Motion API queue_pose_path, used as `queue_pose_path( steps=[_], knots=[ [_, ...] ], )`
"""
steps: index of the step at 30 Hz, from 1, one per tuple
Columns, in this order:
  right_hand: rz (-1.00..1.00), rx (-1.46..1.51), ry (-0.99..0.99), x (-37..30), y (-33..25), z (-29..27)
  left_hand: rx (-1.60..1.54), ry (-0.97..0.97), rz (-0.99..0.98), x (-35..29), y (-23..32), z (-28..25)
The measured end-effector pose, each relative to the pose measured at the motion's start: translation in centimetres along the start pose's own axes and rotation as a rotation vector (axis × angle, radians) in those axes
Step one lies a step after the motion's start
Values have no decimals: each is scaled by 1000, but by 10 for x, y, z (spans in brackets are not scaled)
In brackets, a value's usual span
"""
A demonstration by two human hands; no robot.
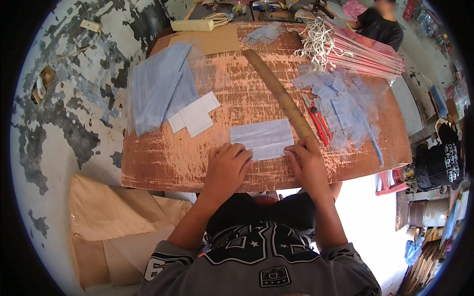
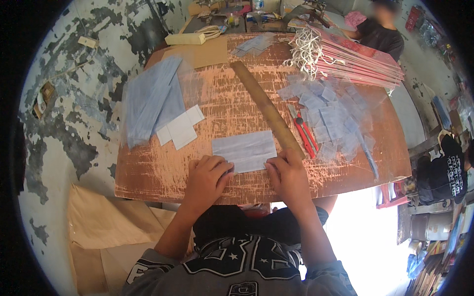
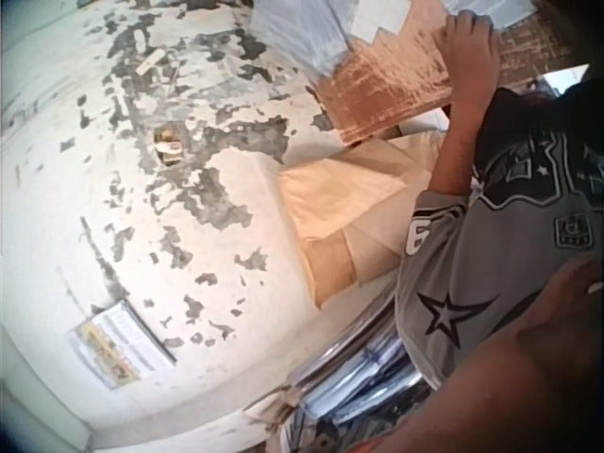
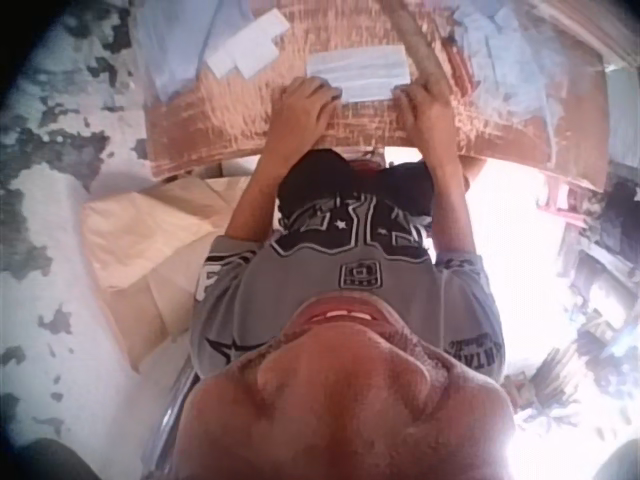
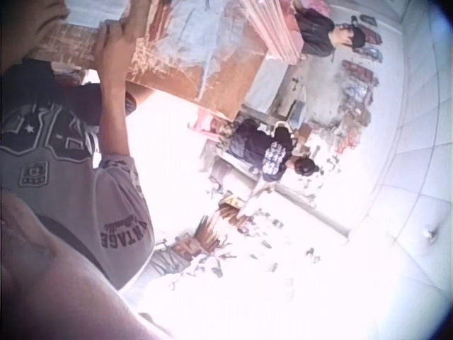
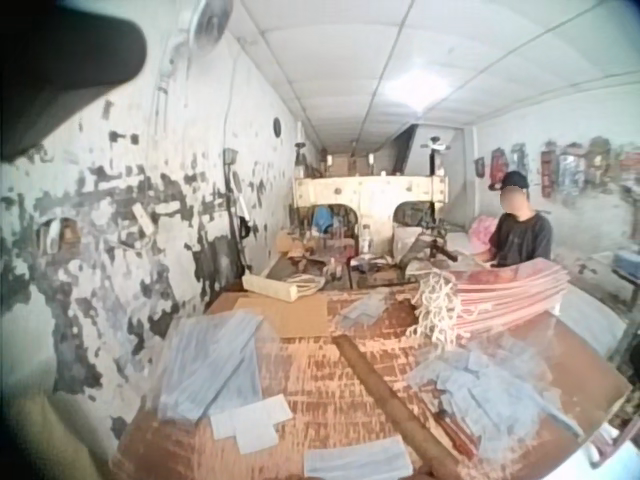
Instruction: The person uses a metal ruler and a red utility knife to cut rectangular pieces of light blue material on a wooden workbench. They repeatedly measure, align the ruler, and slice the material into smaller strips, stacking the cut pieces on the table.
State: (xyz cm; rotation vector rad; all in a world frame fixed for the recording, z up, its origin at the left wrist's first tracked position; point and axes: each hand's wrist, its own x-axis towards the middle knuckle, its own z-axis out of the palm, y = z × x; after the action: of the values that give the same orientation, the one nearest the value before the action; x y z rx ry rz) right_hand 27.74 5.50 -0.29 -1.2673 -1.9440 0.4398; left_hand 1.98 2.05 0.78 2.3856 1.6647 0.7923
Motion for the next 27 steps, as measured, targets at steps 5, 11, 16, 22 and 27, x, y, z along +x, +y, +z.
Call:
queue_pose_path(
  steps=[5,11,16,22,27],
  knots=[
    [-1,48,106,-8,-9,2,-25,8,-6,4,-3,2],
    [-167,138,153,-25,-31,9,-250,149,-46,14,6,-6],
    [-420,334,-59,-41,-64,37,-974,491,-70,16,41,-7],
    [-334,681,-67,-57,-91,57,-1339,385,-138,14,77,2],
    [-347,610,57,-30,-75,21,-1444,111,-49,0,108,28]
  ],
)
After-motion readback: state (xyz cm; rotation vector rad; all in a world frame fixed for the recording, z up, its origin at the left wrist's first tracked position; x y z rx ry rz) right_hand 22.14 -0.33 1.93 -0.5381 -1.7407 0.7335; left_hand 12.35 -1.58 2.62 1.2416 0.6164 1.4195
